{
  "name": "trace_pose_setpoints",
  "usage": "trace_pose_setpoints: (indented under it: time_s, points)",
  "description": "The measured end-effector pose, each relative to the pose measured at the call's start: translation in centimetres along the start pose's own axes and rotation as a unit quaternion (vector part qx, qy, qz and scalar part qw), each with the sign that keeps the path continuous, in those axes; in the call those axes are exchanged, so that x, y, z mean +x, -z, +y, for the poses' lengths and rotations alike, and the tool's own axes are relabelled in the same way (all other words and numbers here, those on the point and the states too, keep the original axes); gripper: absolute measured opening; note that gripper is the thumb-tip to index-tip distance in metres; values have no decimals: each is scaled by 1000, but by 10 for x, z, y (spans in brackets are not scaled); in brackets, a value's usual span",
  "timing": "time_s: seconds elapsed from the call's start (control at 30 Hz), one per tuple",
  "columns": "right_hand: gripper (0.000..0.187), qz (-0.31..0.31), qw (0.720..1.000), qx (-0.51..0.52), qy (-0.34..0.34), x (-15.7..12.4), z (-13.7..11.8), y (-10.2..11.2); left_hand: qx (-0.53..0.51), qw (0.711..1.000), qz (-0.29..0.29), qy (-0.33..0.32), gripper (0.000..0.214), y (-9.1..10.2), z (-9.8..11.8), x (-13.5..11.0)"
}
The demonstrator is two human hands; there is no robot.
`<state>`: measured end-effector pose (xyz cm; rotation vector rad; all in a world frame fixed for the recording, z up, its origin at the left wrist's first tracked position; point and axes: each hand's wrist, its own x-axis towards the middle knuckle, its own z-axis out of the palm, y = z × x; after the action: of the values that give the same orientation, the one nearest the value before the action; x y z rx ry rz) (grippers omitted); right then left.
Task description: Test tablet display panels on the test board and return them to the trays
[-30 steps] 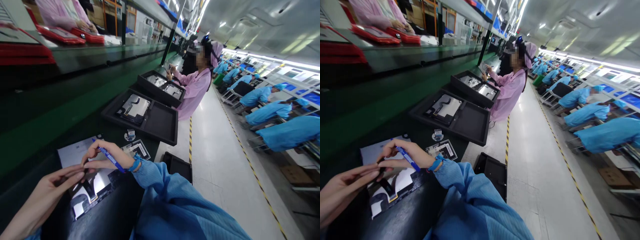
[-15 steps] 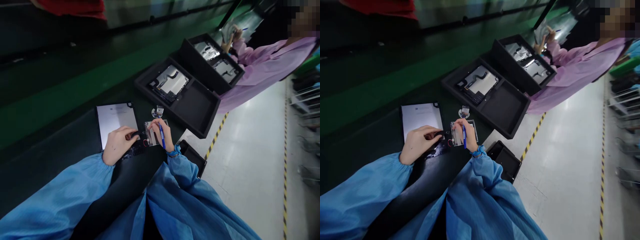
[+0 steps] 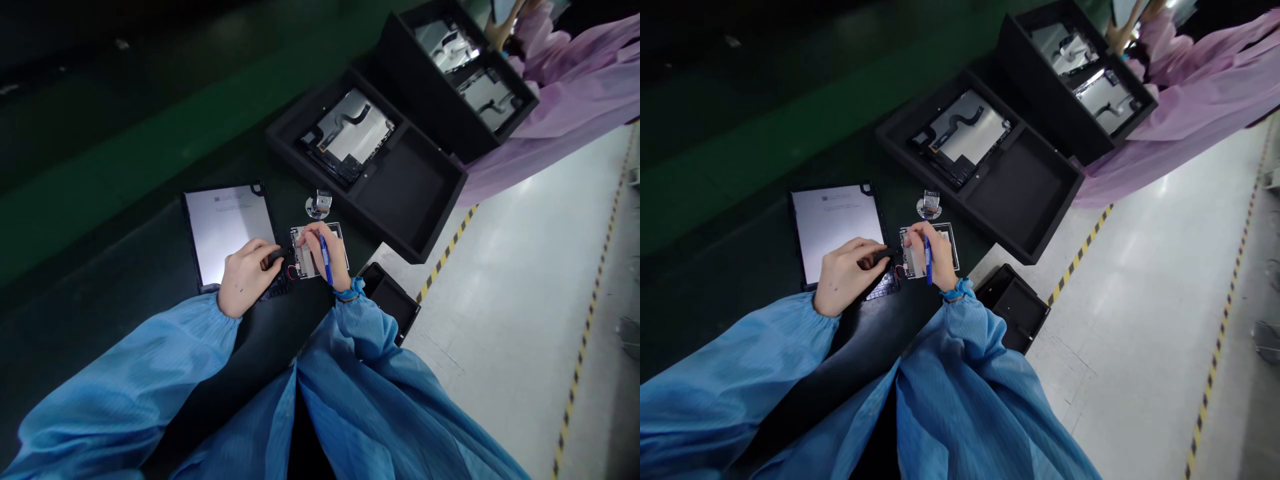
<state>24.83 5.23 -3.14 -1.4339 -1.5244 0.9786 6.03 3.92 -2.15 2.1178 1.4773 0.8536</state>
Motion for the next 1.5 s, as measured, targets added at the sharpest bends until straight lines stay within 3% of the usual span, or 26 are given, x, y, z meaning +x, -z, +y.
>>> trace_pose_setpoints:
  time_s: [0.27, 0.77, 1.03, 1.3, 1.4, 1.5]
  points:
    - [17, -10, 1000, -2, 14, 1, 3, -1, -1, 999, 34, -7, 14, -6, 2, -4]
    - [11, -23, 999, -9, 22, 2, 4, 0, 16, 1000, -11, 12, 16, -6, -1, -2]
    - [28, -110, 992, -9, 62, 9, 7, 14, 16, 1000, -2, -12, 17, -8, 0, -2]
    - [18, -87, 985, -133, 63, 15, 4, 2, 30, 999, -16, -6, 17, -13, 0, -2]
    - [13, -26, 993, -101, 58, 12, -1, -2, 47, 998, -42, -9, 20, 0, 5, 3]
    - [19, 3, 996, -53, 72, 8, -11, 3, 18, 1000, -1, 2, 41, 39, 7, 2]
